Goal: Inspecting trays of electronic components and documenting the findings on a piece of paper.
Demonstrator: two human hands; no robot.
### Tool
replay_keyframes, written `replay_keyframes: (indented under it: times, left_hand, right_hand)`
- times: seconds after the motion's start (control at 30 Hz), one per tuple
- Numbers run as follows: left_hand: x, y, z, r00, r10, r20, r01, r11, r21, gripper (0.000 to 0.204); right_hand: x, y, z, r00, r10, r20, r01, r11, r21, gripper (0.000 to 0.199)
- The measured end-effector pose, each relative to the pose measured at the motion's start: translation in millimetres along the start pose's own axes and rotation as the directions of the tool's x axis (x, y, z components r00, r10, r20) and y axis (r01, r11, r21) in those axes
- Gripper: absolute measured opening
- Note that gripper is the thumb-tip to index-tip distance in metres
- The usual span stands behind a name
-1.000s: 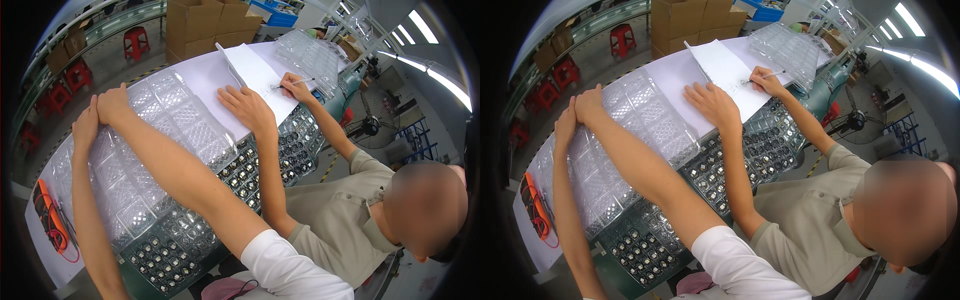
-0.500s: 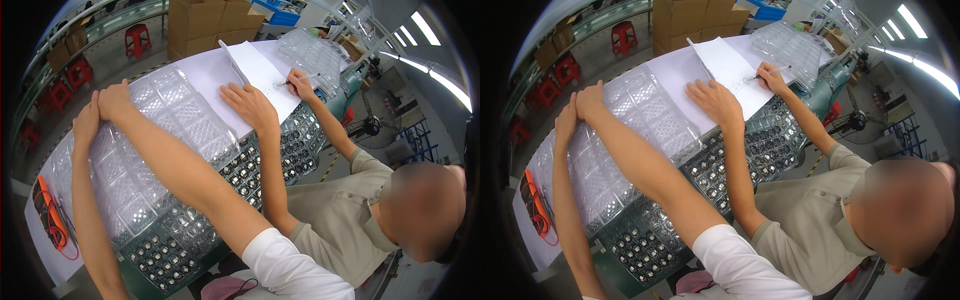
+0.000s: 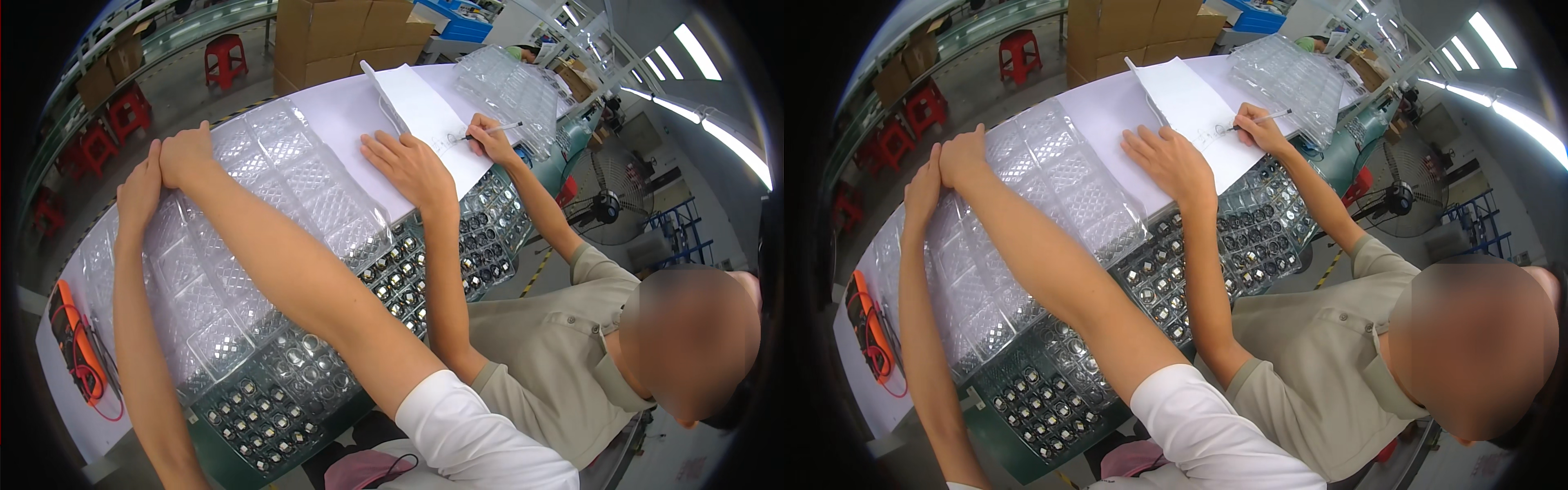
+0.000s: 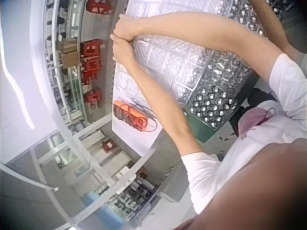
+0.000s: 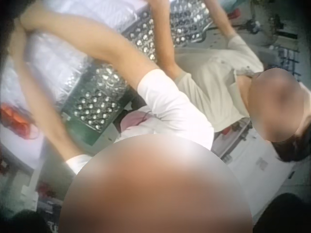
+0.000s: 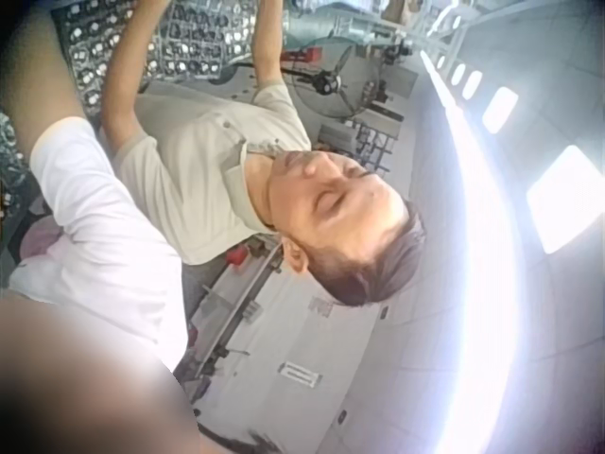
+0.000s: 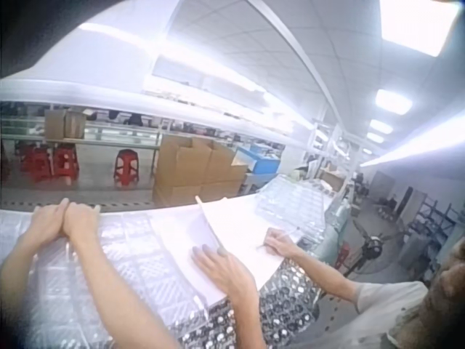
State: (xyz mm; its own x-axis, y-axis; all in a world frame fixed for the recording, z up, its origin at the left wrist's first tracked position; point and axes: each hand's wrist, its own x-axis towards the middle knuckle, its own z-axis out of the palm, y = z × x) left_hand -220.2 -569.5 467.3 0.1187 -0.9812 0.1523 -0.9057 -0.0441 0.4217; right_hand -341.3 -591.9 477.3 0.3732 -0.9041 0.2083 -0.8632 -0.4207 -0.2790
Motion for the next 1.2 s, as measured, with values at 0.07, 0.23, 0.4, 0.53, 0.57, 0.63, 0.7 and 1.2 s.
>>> replay_keyframes:
  times: [0.07, 0.23, 0.4, 0.53, 0.57, 0.63, 0.7, 1.2]
  left_hand:
    - [-0.2, -1.8, 1.3, 1.0, 0.012, -0.01, -0.012, 1.0, 0.005, 0.066]
    - [-3.0, 4.2, -0.2, 1.0, -0.013, -0.006, 0.012, 1.0, -0.012, 0.066]
    - [-3.6, 2.7, -0.2, 1.0, -0.01, -0.029, 0.01, 1.0, 0.002, 0.066]
    - [-6.4, 5.7, -1.4, 0.999, 0.025, -0.048, -0.023, 0.999, 0.03, 0.066]
    - [-7.5, 8.5, -2.5, 0.999, 0.005, -0.038, -0.005, 1.0, 0.013, 0.066]
    - [-7.2, 8.1, -2.4, 0.999, -0.013, -0.029, 0.013, 1.0, -0.004, 0.065]
    - [-5.0, 1.9, 1.0, 0.998, 0.041, -0.053, -0.039, 0.999, 0.038, 0.066]
    - [2.0, -2.3, -0.1, 0.995, 0.03, 0.098, -0.056, 0.96, 0.274, 0.047]
  right_hand:
    - [0.3, -0.5, 1.1, 1.0, -0.005, 0.0, 0.005, 1.0, 0.002, 0.028]
    - [-0.6, 0.7, 0.3, 1.0, 0.006, 0.005, -0.006, 1.0, -0.007, 0.029]
    - [-1.2, -1.1, -1.1, 1.0, -0.001, 0.025, 0.001, 1.0, -0.001, 0.029]
    - [-0.2, -0.3, -2.0, 0.999, 0.0, 0.036, 0.0, 1.0, 0.0, 0.03]
    - [-0.5, 0.1, -2.2, 0.999, 0.001, 0.035, -0.001, 1.0, -0.002, 0.03]
    - [-1.8, -0.2, -2.3, 1.0, -0.001, 0.031, 0.001, 1.0, -0.003, 0.03]
    - [-1.5, -1.4, -3.5, 0.999, 0.003, 0.035, -0.003, 1.0, 0.002, 0.03]
    - [-2.9, 0.3, -3.1, 1.0, -0.002, 0.013, 0.002, 1.0, 0.001, 0.027]
